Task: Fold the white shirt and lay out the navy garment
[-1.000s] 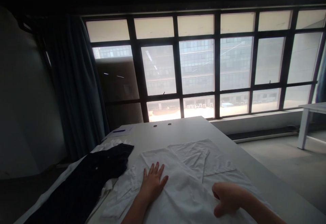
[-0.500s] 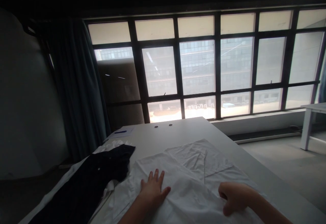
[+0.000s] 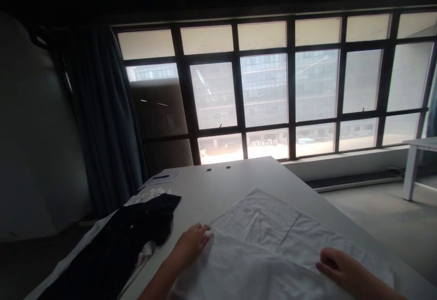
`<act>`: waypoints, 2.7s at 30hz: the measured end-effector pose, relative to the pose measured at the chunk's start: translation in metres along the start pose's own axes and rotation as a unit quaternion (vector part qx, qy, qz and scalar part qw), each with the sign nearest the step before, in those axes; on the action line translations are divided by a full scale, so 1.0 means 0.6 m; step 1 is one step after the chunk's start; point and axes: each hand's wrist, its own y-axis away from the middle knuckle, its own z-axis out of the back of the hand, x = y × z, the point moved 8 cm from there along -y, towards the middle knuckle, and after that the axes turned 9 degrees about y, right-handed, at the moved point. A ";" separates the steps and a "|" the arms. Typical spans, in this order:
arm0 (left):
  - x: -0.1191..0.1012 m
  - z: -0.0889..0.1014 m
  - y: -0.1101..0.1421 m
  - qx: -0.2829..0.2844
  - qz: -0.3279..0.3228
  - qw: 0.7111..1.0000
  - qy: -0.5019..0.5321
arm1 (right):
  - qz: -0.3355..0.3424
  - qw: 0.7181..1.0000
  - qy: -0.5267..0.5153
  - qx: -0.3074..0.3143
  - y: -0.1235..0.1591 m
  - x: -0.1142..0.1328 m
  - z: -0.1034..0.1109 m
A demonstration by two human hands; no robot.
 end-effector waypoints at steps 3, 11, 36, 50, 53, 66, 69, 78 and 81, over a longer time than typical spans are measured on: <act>0.028 -0.015 -0.035 -0.022 0.007 1.000 0.010 | 0.006 1.000 -0.009 -0.027 -0.003 0.006 -0.003; 0.057 -0.058 -0.056 -0.071 0.020 0.997 0.032 | -0.011 0.999 0.045 -0.023 0.017 0.012 0.014; 0.094 -0.046 -0.094 -0.103 0.062 0.993 -0.002 | 0.012 0.987 0.069 -0.146 0.001 -0.004 -0.009; 0.098 -0.034 -0.085 -0.101 0.077 0.991 -0.043 | 0.016 0.985 0.007 -0.173 -0.016 -0.031 -0.011; 0.096 -0.032 -0.086 -0.104 0.081 0.990 -0.052 | 0.013 0.978 -0.010 -0.209 -0.018 -0.039 0.006; 0.006 -0.099 -0.048 -0.018 -0.053 0.998 -0.041 | 0.204 0.966 0.125 -0.096 0.021 0.120 -0.040; 0.027 -0.110 -0.036 0.021 -0.040 0.999 -0.026 | 0.207 0.968 0.131 -0.050 0.016 0.106 -0.064; 0.117 -0.086 0.041 0.029 -0.006 0.998 -0.058 | 0.180 0.975 0.132 -0.016 0.006 0.085 -0.069; 0.152 -0.066 0.085 0.006 0.038 0.994 -0.104 | 0.170 0.977 0.125 -0.003 0.006 0.085 -0.071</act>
